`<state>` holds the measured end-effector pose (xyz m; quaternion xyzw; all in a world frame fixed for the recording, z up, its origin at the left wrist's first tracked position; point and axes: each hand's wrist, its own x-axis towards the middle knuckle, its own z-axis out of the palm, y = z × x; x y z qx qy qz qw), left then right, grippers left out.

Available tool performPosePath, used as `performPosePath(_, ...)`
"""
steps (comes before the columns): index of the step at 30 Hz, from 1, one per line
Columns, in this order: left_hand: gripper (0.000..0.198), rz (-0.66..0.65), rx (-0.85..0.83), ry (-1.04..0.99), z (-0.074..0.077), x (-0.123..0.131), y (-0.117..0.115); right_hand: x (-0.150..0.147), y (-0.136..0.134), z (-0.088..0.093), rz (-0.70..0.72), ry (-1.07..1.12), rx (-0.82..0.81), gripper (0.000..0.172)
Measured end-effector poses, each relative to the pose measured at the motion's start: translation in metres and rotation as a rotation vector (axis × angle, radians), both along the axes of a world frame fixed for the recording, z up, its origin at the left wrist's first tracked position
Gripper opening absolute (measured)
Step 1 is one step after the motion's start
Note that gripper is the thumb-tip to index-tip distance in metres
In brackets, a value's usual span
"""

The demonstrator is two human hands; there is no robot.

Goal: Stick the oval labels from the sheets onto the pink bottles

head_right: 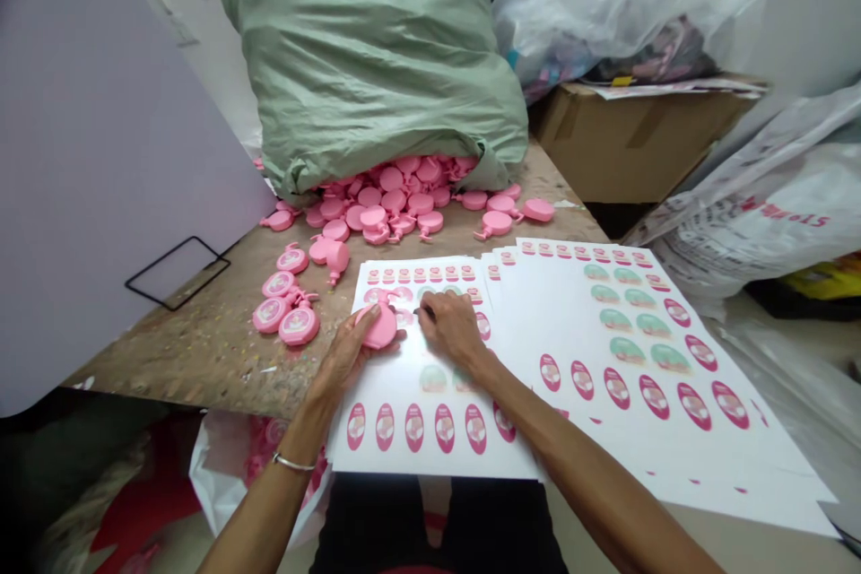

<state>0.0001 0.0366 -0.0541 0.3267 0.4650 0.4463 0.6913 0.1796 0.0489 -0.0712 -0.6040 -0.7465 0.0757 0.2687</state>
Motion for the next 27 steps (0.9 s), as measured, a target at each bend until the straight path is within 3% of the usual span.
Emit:
performPosePath(6, 0.045, 0.005, 0.006, -0.011, -0.003, 0.0, 0.0, -0.005, 0.005, -0.005, -0.052, 0.005, -0.007, 0.012)
performPosePath(10, 0.04, 0.065, 0.011, -0.088, -0.003, -0.002, 0.0, -0.01, 0.003, -0.005, -0.084, 0.065, 0.081, 0.02)
performPosePath(13, 0.037, 0.106, 0.005, -0.148, 0.001, -0.003, -0.001, -0.009, -0.003, 0.008, -0.062, 0.265, 0.124, 0.023)
performPosePath(18, 0.043, 0.157, -0.017, -0.188, 0.01, 0.002, -0.007, -0.01, -0.016, 0.044, -0.037, 0.663, -0.04, 0.025)
performPosePath(21, 0.052, 0.142, -0.029, -0.221, 0.017, 0.007, -0.014, -0.019, -0.025, 0.055, 0.046, 0.693, -0.09, 0.023)
performPosePath(27, 0.054, 0.116, 0.014, -0.234, 0.029, 0.009, -0.023, -0.026, -0.035, 0.056, 0.08, 0.645, -0.047, 0.019)
